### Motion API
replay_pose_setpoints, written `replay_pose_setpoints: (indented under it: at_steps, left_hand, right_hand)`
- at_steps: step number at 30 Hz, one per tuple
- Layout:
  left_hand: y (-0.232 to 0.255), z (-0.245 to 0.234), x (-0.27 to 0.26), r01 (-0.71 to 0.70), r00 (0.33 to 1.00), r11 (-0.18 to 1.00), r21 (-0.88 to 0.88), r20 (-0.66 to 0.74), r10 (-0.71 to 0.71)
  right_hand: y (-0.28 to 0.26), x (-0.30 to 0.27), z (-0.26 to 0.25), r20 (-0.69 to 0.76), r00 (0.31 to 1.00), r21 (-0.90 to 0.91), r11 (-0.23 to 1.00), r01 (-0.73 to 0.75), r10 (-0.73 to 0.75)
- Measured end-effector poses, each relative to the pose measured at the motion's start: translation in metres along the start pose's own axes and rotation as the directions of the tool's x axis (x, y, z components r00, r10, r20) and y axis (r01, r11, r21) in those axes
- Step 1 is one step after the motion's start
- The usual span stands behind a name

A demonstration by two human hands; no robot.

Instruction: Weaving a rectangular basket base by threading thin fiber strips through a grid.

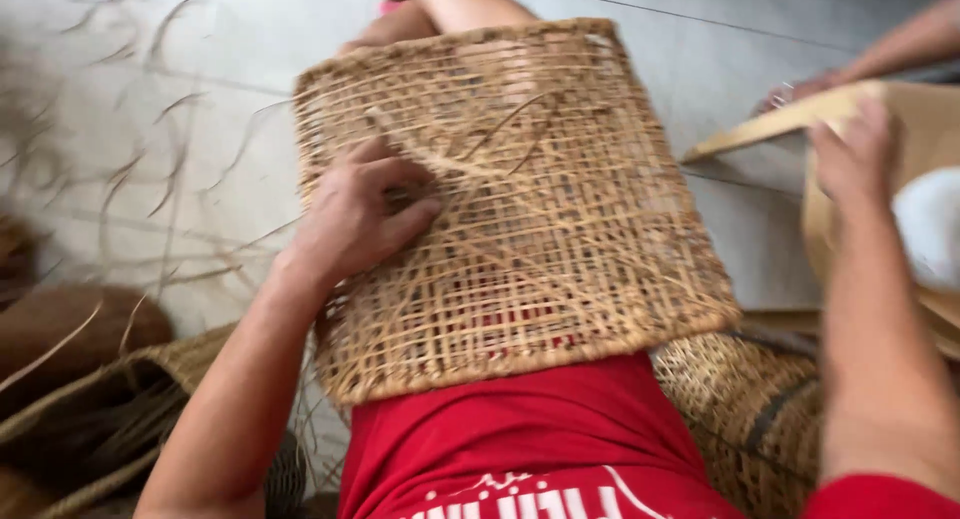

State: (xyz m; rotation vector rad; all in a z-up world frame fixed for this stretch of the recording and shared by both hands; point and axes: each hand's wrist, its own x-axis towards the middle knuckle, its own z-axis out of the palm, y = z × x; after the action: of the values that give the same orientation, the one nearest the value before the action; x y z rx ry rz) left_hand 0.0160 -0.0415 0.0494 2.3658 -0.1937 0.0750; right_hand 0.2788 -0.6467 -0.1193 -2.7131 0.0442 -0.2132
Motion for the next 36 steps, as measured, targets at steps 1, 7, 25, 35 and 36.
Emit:
replay_pose_setpoints:
  at_steps: [1, 7, 25, 35, 36]
  left_hand:
    - [0.001, -0.005, 0.000, 0.035, 0.999, 0.999, 0.016, -0.023, -0.035]
    - [0.001, -0.019, 0.004, 0.119, 0.965, 0.992, 0.031, 0.233, -0.123]
    - [-0.020, -0.022, 0.011, 0.061, 0.941, 0.997, 0.056, 0.330, -0.076]
    - [-0.017, -0.020, 0.004, 0.043, 0.966, 0.999, 0.008, 0.256, -0.043]
    - [-0.017, -0.019, 0.003, 0.051, 0.968, 0.999, -0.005, 0.246, -0.048]
  right_hand:
    - [-0.008, 0.010, -0.006, 0.023, 0.999, 0.018, 0.999, 0.033, -0.034]
    - [0.041, -0.051, -0.013, 0.271, 0.808, -0.178, 0.852, -0.492, 0.523]
    - [0.185, -0.033, 0.037, 0.205, 0.926, -0.214, 0.937, -0.274, 0.318]
    - [-0.222, -0.040, -0.038, 0.435, 0.878, 0.519, 0.852, -0.063, -0.200]
    - [-0.277, -0.058, -0.057, 0.491, 0.821, 0.477, 0.878, 0.026, -0.291]
